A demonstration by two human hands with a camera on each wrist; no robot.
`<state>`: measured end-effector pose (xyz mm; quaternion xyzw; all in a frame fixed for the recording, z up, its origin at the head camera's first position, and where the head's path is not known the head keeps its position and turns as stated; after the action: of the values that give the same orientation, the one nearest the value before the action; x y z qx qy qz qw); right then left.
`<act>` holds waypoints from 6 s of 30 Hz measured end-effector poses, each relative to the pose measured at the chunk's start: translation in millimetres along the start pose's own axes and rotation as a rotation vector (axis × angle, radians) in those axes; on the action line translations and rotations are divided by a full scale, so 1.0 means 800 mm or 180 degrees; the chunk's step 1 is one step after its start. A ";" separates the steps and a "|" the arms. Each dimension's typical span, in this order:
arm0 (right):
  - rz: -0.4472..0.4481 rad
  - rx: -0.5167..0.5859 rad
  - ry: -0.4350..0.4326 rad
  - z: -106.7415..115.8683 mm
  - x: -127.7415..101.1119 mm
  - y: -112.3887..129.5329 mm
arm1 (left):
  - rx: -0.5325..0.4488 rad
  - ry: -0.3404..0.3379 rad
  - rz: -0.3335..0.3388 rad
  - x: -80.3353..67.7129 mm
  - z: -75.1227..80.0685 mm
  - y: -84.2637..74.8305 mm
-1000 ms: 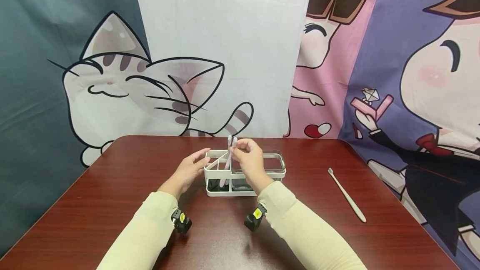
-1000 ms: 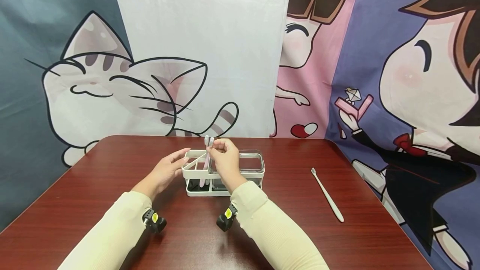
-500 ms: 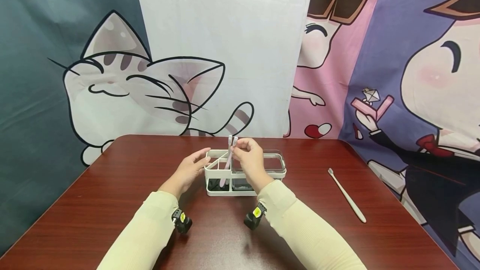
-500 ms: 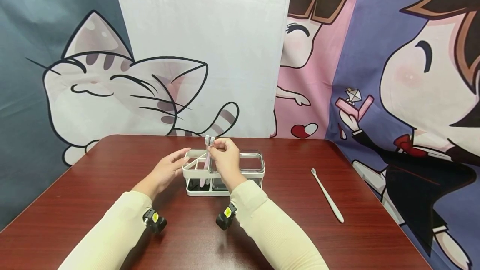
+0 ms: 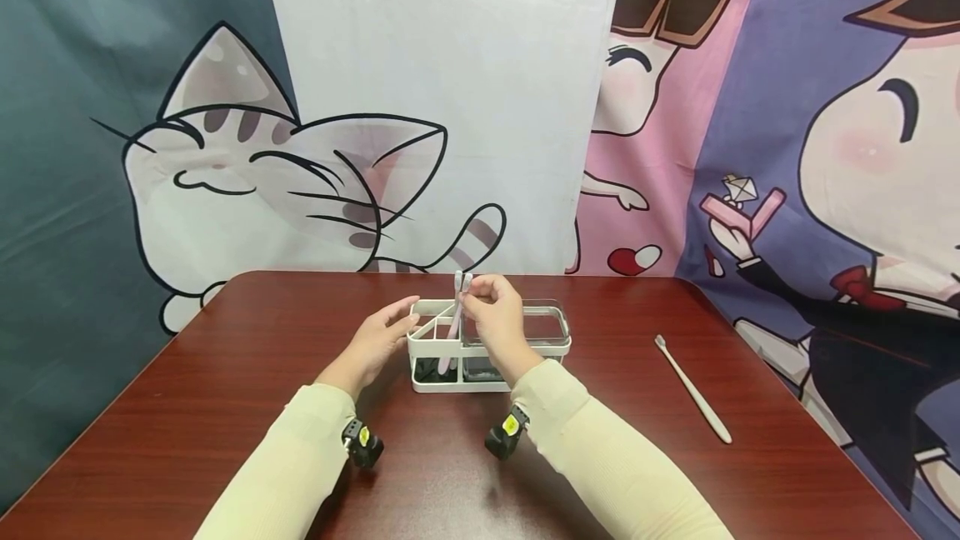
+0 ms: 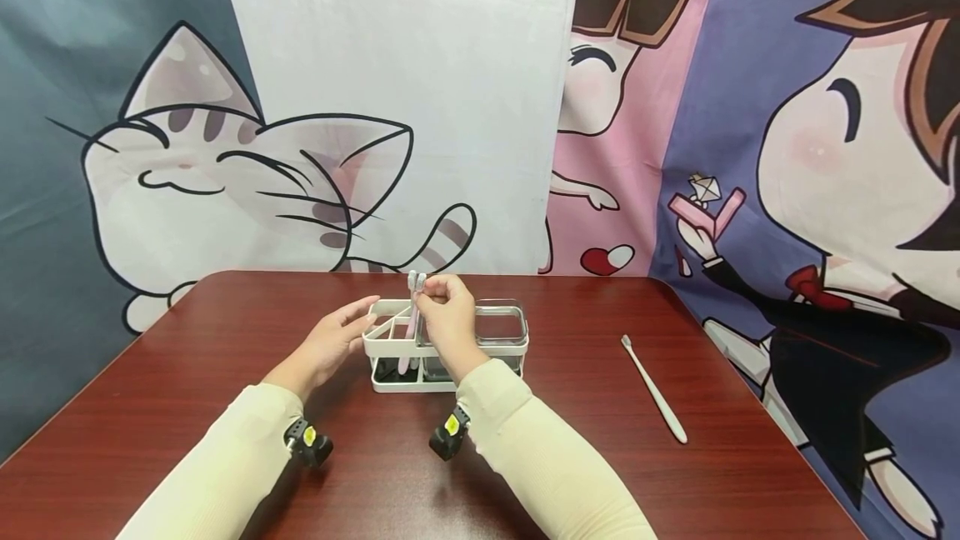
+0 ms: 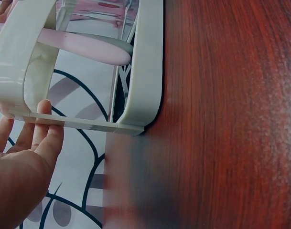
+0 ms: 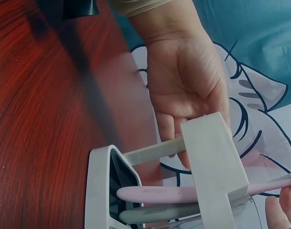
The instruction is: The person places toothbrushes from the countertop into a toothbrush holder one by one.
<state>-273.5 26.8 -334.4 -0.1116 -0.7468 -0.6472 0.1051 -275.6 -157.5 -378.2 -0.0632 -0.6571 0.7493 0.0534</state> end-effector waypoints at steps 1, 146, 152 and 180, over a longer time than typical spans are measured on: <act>0.0011 -0.0021 0.0005 0.000 0.000 0.001 | -0.0003 -0.0003 0.0000 0.000 0.000 0.000; -0.0789 -0.3270 -0.0094 0.380 0.025 -0.039 | 0.0085 -0.0059 0.0024 0.001 -0.002 0.000; -0.0854 -0.3400 0.0040 0.385 0.026 -0.039 | 0.0054 -0.0059 0.0003 0.002 -0.002 0.000; -0.1225 -0.3762 0.0199 0.401 0.039 -0.060 | 0.0089 -0.0044 0.0042 0.000 -0.001 0.000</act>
<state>-321.4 339.1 -415.4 0.0047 -0.2656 -0.9614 -0.0712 -275.6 -156.5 -378.5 -0.0615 -0.6464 0.7592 0.0448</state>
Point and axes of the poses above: each hand's wrist, its own x-axis towards the middle knuckle, its own z-axis out of the back of the hand, y = z × x, the point moved 1 cm from there along x, towards the middle knuckle, and after that the axes turned 3 degrees about y, right-handed, at the moved point
